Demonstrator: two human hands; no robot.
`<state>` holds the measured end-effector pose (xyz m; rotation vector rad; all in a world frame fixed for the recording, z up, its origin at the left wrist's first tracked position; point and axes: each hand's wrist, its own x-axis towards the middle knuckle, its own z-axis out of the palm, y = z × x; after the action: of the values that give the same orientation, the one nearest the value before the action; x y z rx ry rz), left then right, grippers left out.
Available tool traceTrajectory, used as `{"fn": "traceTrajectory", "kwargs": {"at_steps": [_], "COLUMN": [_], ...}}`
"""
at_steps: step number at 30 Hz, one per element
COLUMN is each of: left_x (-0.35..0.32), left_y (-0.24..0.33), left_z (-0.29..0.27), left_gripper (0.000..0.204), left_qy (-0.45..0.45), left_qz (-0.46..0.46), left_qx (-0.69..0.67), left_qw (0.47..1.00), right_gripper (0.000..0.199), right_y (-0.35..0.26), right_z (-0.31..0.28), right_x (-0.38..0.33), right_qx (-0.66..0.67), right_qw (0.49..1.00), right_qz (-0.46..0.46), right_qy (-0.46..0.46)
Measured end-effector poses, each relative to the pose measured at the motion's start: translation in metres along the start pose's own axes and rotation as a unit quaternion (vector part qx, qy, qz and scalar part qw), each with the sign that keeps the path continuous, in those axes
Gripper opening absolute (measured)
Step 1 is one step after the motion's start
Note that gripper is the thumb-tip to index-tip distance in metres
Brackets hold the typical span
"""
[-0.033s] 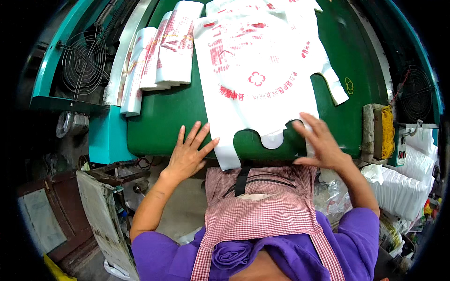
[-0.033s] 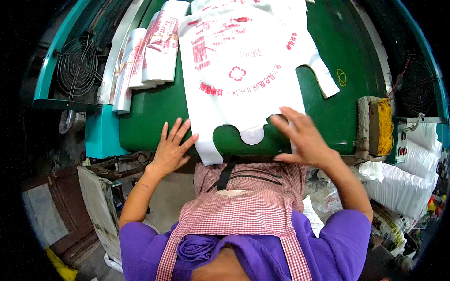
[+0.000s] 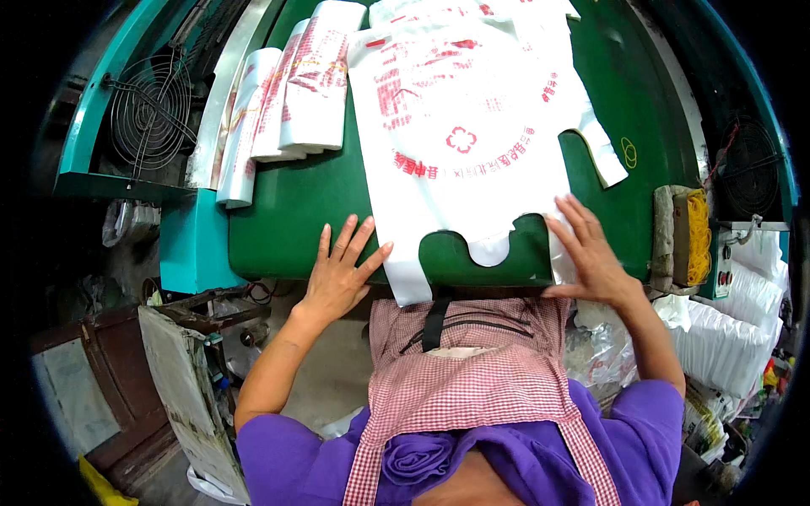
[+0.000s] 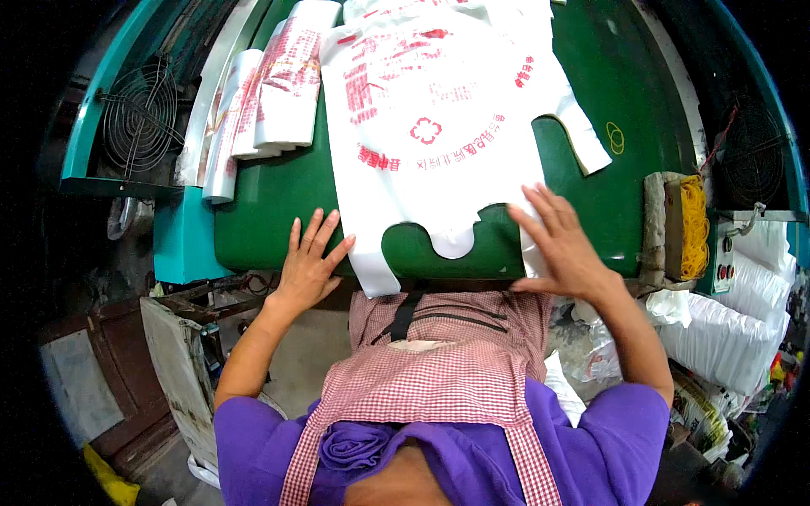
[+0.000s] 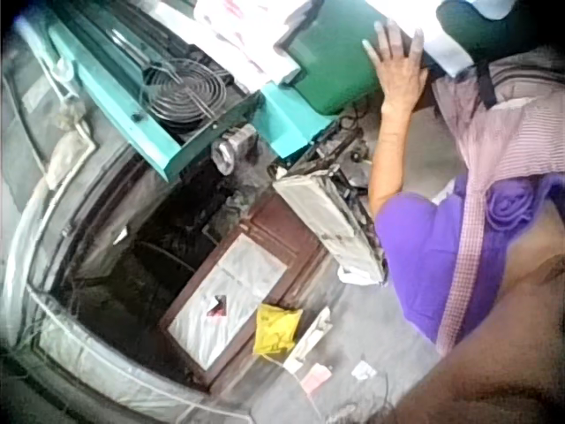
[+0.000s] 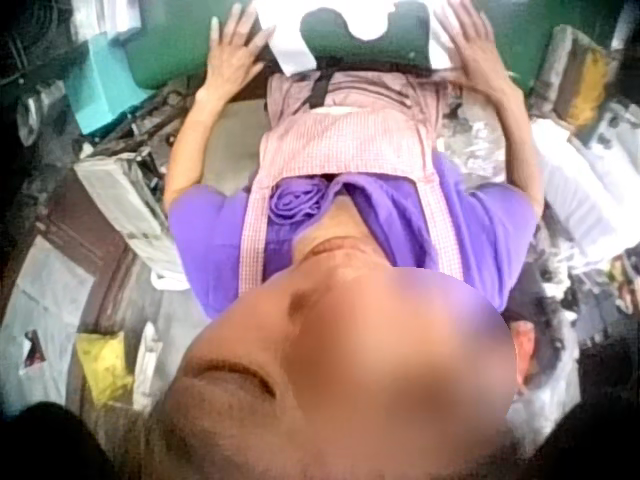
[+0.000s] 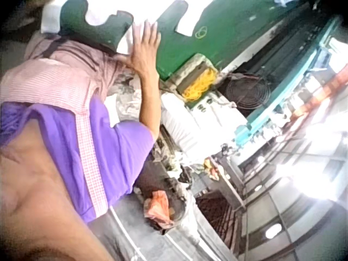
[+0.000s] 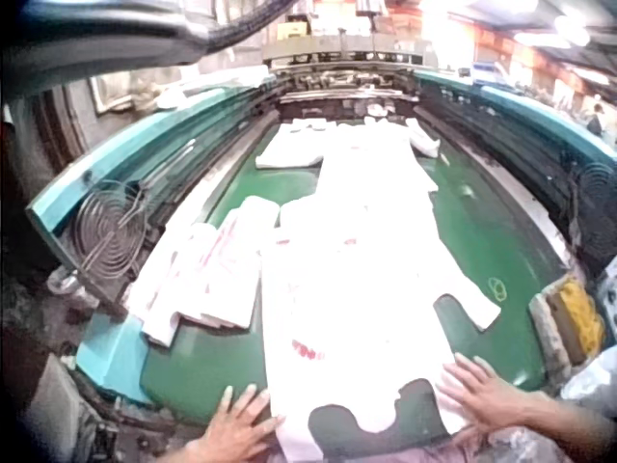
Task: The person folds white plastic shopping bags with red printed text on a green workbench. They repeatedly pick up a bag, fold it into a compact rectangular shape, and place it into a stack. The person also gathers a stack of folded bags and places them into a large white sack.
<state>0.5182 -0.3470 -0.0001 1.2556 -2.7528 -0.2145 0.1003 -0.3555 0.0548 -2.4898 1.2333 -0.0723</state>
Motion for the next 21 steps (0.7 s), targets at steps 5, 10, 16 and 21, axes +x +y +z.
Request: {"fn": "traceTrajectory", "kwargs": {"at_steps": [5, 10, 16, 21], "left_x": [0.030, 0.062, 0.088, 0.092], "left_y": [0.008, -0.004, 0.001, -0.007], "left_z": [0.006, -0.019, -0.030, -0.028], "left_gripper": [0.050, 0.013, 0.023, 0.026], "left_qy": [0.089, 0.080, 0.050, -0.040], "left_qz": [0.079, 0.012, -0.155, -0.090], "left_qx": [-0.001, -0.308, -0.492, -0.216], "left_qw": [0.993, 0.948, 0.855, 0.971], "right_gripper": [0.101, 0.054, 0.046, 0.067], "right_y": [0.028, 0.049, -0.010, -0.001], "right_z": [0.019, 0.032, 0.012, 0.066], "right_x": [-0.020, -0.029, -0.018, -0.026], "right_qx": [-0.009, 0.131, 0.213, -0.221], "right_qw": [1.000, 0.979, 0.969, 0.971], "right_qz": [0.019, -0.021, -0.098, -0.071], "right_qy": [-0.014, 0.153, 0.077, 0.055]}}
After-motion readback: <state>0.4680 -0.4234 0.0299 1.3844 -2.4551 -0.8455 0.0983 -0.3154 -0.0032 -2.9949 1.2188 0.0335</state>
